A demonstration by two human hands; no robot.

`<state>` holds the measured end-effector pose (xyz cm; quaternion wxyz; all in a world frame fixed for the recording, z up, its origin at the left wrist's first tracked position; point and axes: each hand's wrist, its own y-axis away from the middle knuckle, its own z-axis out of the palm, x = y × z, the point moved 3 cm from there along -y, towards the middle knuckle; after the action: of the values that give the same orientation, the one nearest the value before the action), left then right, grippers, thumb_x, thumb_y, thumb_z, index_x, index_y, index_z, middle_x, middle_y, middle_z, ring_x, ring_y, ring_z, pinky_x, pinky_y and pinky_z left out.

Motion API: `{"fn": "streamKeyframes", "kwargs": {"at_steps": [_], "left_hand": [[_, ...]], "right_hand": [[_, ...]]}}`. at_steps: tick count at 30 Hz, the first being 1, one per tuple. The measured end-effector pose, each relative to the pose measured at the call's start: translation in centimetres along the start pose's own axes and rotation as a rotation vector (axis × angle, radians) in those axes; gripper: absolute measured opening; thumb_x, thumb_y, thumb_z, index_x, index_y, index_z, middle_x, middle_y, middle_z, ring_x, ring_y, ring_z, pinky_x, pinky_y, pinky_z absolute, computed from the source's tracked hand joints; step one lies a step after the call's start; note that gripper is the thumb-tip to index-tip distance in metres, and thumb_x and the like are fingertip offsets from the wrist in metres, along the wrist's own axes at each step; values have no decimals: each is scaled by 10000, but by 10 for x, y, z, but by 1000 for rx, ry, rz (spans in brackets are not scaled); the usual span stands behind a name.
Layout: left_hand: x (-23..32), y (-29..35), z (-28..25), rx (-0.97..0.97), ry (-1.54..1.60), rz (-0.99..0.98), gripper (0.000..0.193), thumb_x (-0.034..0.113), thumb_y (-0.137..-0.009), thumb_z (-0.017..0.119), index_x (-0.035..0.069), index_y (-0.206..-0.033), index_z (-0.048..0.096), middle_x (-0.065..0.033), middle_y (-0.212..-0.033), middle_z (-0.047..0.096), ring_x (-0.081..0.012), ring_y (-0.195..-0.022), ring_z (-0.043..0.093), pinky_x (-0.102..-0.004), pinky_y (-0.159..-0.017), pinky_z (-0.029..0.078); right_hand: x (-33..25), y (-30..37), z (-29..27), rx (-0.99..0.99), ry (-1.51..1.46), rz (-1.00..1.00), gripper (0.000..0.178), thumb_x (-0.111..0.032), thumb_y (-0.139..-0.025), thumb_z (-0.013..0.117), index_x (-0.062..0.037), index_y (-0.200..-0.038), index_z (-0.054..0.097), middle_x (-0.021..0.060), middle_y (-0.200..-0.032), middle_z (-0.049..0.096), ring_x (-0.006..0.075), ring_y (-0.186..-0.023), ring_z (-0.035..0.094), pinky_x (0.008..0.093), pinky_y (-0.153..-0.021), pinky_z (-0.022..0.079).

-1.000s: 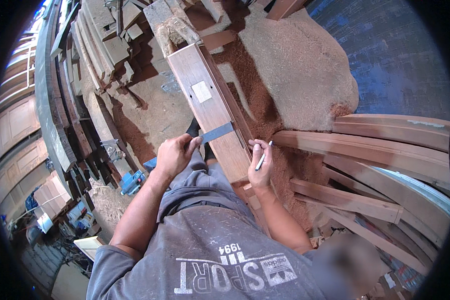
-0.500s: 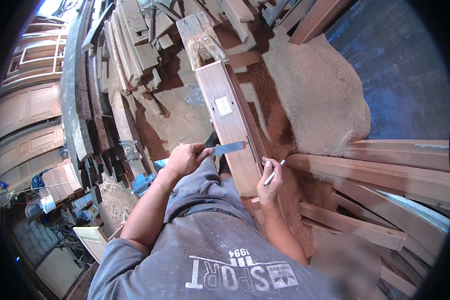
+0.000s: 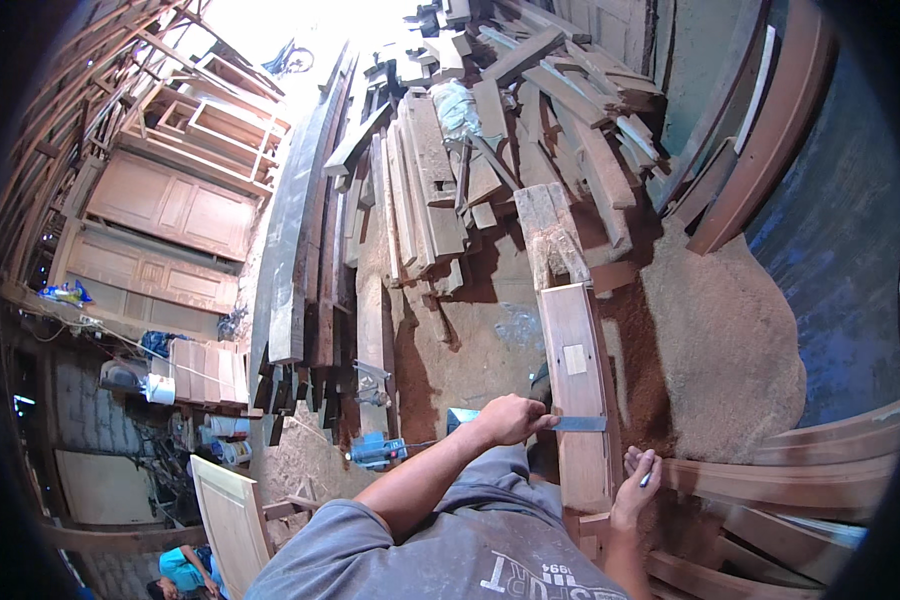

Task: The person hammers small wooden blocks onto a long plank using a hammer, then uses a ruler and pencil to mark measurements on the plank. The person works in a cluttered workshop with other people present.

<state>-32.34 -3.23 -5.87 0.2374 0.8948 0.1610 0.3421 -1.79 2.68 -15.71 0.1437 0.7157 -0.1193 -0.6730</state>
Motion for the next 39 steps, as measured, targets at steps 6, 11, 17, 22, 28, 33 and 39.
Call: {"fn": "streamKeyframes", "kwargs": {"at_steps": [6, 11, 17, 22, 28, 33, 39], "left_hand": [[-26, -1, 36, -84, -53, 24, 485, 586, -1008, 609, 156, -1121, 802, -206, -954, 763, -435, -918, 729, -508, -827, 586], [-14, 10, 32, -98, -61, -16, 490, 597, -1012, 593, 138, -970, 761, -195, -890, 754, -436, -892, 721, -537, -780, 573], [-10, 16, 32, -95, -64, -24, 450, 568, -1015, 608, 151, -1023, 775, -194, -864, 752, -424, -856, 731, -521, -764, 579], [-10, 15, 31, -7, -7, -17, 476, 547, -1012, 637, 97, -947, 777, -204, -776, 718, -433, -791, 712, -519, -729, 565], [-11, 15, 27, -38, -34, -48, 487, 568, -1024, 600, 127, -1064, 804, -184, -846, 756, -414, -852, 728, -509, -777, 575], [-9, 13, 26, -72, -51, -81, 500, 569, -1026, 598, 113, -1057, 802, -189, -857, 757, -414, -866, 729, -505, -781, 573], [-10, 13, 21, -56, -23, -115, 512, 565, -1021, 612, 89, -1024, 800, -201, -849, 751, -417, -854, 729, -515, -769, 566]], "right_hand": [[-17, -22, -11, 85, 137, -173, 349, -288, -1143, 493, 19, -1046, 630, 138, -988, 760, 208, -917, 730, 353, -893, 558], [-11, -19, -22, 39, 173, -135, 277, -243, -1121, 548, 5, -1064, 656, 126, -998, 781, 200, -930, 739, 346, -897, 557], [11, 2, -17, -1, 141, -92, 224, -197, -1124, 542, 13, -1129, 623, 150, -1075, 755, 218, -998, 735, 376, -963, 591], [8, 20, -1, -91, 229, -102, 223, -196, -1117, 553, 11, -1133, 637, 150, -1100, 749, 225, -1060, 712, 369, -970, 554], [-11, 29, 6, -110, 395, -203, 213, -207, -1099, 584, -12, -1149, 652, 151, -1076, 748, 287, -1041, 720, 399, -940, 541], [-17, 33, 7, -123, 420, -241, 201, -192, -1096, 581, -11, -1151, 651, 161, -1109, 728, 291, -1061, 707, 404, -945, 539], [-12, 35, 7, -121, 373, -259, 204, -179, -1095, 576, 5, -1147, 647, 166, -1104, 725, 299, -1046, 702, 408, -946, 538]]}}
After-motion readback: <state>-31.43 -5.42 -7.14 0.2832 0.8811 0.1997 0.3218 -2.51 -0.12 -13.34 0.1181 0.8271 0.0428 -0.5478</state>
